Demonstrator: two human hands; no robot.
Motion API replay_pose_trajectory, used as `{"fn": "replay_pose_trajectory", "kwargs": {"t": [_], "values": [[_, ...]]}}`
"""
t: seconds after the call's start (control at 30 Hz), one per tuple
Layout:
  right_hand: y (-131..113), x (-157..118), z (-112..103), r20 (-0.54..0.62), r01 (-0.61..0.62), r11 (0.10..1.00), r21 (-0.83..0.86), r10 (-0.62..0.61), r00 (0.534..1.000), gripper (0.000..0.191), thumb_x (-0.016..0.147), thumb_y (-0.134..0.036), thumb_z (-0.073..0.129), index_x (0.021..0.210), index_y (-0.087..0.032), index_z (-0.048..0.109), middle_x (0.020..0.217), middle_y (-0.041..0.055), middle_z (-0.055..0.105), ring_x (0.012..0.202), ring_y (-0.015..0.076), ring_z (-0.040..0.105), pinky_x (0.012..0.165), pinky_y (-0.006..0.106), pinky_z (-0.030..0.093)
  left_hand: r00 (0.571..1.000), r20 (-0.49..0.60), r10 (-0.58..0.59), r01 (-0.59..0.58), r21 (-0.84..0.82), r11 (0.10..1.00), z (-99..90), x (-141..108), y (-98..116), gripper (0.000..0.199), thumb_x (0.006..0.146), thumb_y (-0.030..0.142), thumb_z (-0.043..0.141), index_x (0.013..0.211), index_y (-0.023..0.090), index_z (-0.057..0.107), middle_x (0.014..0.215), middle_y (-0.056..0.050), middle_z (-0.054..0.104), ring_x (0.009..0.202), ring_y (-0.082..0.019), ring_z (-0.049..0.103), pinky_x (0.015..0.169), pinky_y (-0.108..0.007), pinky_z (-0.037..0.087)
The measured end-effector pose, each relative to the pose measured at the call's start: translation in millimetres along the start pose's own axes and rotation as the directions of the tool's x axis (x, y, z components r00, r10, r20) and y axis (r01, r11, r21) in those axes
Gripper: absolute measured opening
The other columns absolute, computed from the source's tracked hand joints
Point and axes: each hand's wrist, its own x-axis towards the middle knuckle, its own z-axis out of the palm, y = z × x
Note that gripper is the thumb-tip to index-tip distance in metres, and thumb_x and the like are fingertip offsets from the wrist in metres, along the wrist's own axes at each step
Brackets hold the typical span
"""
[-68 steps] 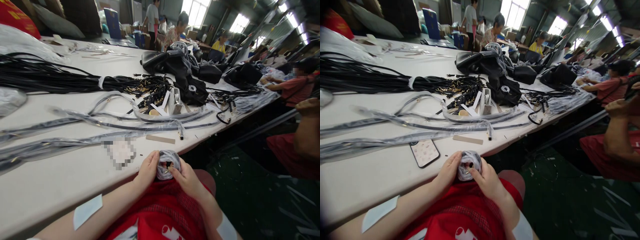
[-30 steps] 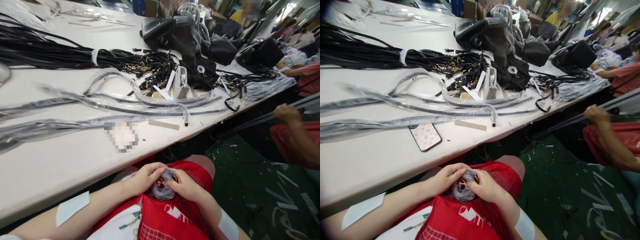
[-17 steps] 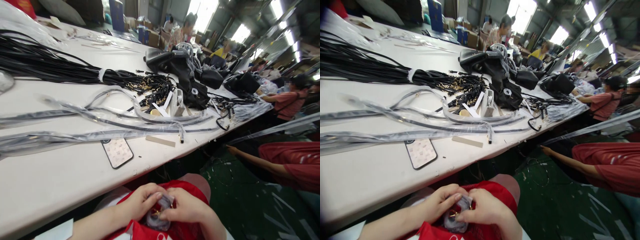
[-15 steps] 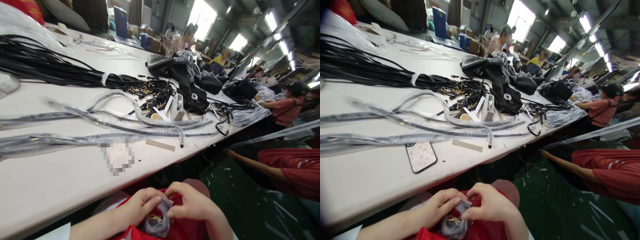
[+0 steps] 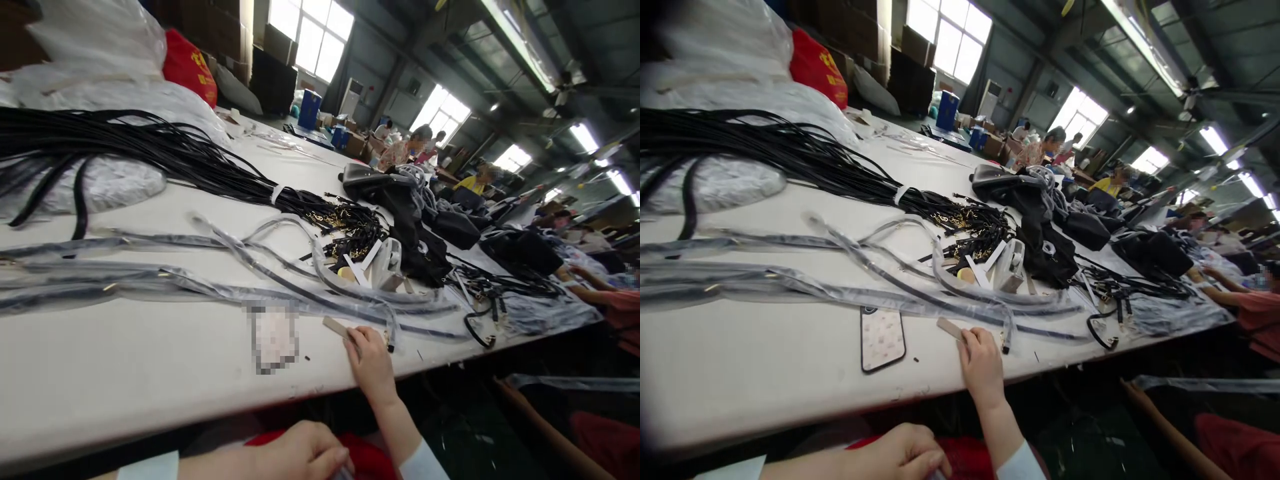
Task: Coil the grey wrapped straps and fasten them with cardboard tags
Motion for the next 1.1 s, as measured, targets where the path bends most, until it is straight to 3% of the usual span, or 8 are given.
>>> {"fn": "replay_pose_trajectory", "kwargs": {"t": [0.13, 0.23, 0.37, 0.47, 0.67, 0.87, 1.0, 1.1], "values": [[7.1, 4.8, -1.1, 0.02, 0.028, 0.998, 0.052, -0.029, 0.999, 0.023, 0.095, -0.024, 0.049, 0.104, -0.019, 0.069, 0.095, 0.0097, 0.066, 0.092, 0.0239, 0.059, 0.086, 0.037, 0.045, 1.0, -0.01, -0.023, 0.024, 0.029, 0.999, -3.0, -1.6, 0.0, 0.068, 0.091, 0.068, 0.029, 0.098, 0.019, 0.075, 0.086, -0.005, 0.075, 0.079, -0.018, 0.065, 0.078, -0.023, 0.051], [10.6, 9.7, -2.2, 0.016, 0.004, 0.997, 0.079, -0.005, 1.0, 0.023, 0.095, -0.024, 0.048, 0.096, -0.019, 0.071, 0.09, 0.0075, 0.067, 0.089, 0.0219, 0.06, 0.083, 0.035, 0.045, 0.998, 0.011, -0.062, 0.062, 0.019, 0.998, -2.6, -1.3, -0.2, 0.071, 0.091, 0.069, 0.028, 0.098, 0.016, 0.076, 0.08, -0.006, 0.074, 0.069, -0.017, 0.064, 0.069, -0.022, 0.051], [17.1, 14.7, -0.1, -0.005, -0.042, 0.99, 0.132, 0.043, 0.999, 0.022, 0.091, -0.027, 0.055, 0.08, -0.02, 0.072, 0.079, 0.0043, 0.067, 0.079, 0.0186, 0.062, 0.076, 0.033, 0.048, 0.995, 0.021, -0.094, 0.094, 0.023, 0.995, -0.8, -2.2, 0.3, 0.074, 0.09, 0.07, 0.027, 0.096, 0.015, 0.077, 0.073, -0.004, 0.072, 0.059, -0.014, 0.059, 0.058, -0.019, 0.048], [22.0, 15.8, 1.8, -0.014, -0.052, 0.984, 0.173, 0.055, 0.998, 0.017, 0.087, -0.027, 0.062, 0.079, -0.021, 0.075, 0.079, 0.0039, 0.069, 0.077, 0.0174, 0.064, 0.074, 0.031, 0.05, 0.996, 0.044, -0.078, 0.077, 0.02, 0.997, -0.7, -3.6, 3.3, 0.08, 0.089, 0.074, 0.024, 0.097, 0.015, 0.077, 0.075, -0.005, 0.072, 0.059, -0.014, 0.059, 0.055, -0.018, 0.046], [23.0, 13.6, 0.6, -0.022, -0.022, 0.989, 0.148, 0.026, 0.999, 0.017, 0.088, -0.025, 0.061, 0.08, -0.021, 0.075, 0.079, 0.0029, 0.069, 0.076, 0.0161, 0.065, 0.072, 0.029, 0.052, 0.997, 0.054, -0.054, 0.053, 0.009, 0.999, 1.6, -4.9, 5.1, 0.081, 0.088, 0.074, 0.023, 0.098, 0.015, 0.077, 0.078, -0.008, 0.074, 0.064, -0.016, 0.062, 0.062, -0.021, 0.048], [11.2, 14.8, 0.7, -0.068, 0.048, 0.999, -0.019, -0.049, 0.996, 0.02, 0.093, -0.019, 0.05, 0.086, -0.018, 0.068, 0.083, 0.0076, 0.066, 0.084, 0.0216, 0.061, 0.078, 0.034, 0.048, 0.998, 0.055, -0.021, 0.021, 0.0, 1.0, 4.0, -4.4, 4.3, 0.068, 0.091, 0.067, 0.032, 0.099, 0.017, 0.076, 0.087, -0.007, 0.076, 0.077, -0.019, 0.067, 0.074, -0.023, 0.05], [14.1, 18.2, -6.5, -0.13, 0.034, 0.997, -0.073, -0.044, 0.991, 0.023, 0.097, -0.02, 0.043, 0.096, -0.018, 0.066, 0.09, 0.0098, 0.068, 0.088, 0.0227, 0.061, 0.081, 0.035, 0.047, 0.987, 0.068, -0.143, 0.149, -0.108, 0.983, 3.5, -5.9, 4.2, 0.066, 0.088, 0.068, 0.037, 0.097, 0.015, 0.074, 0.087, -0.006, 0.075, 0.073, -0.019, 0.065, 0.068, -0.024, 0.05], [9.8, 7.4, -29.6, -0.2, -0.029, 0.998, -0.063, 0.015, 0.98, 0.027, 0.098, -0.022, 0.038, 0.106, -0.018, 0.063, 0.099, 0.0113, 0.07, 0.091, 0.0229, 0.064, 0.082, 0.035, 0.047, 0.959, 0.05, -0.28, 0.284, -0.161, 0.945, 4.0, -6.3, 0.8, 0.065, 0.086, 0.07, 0.04, 0.09, 0.013, 0.072, 0.076, -0.006, 0.072, 0.064, -0.017, 0.063, 0.058, -0.023, 0.048]]}}
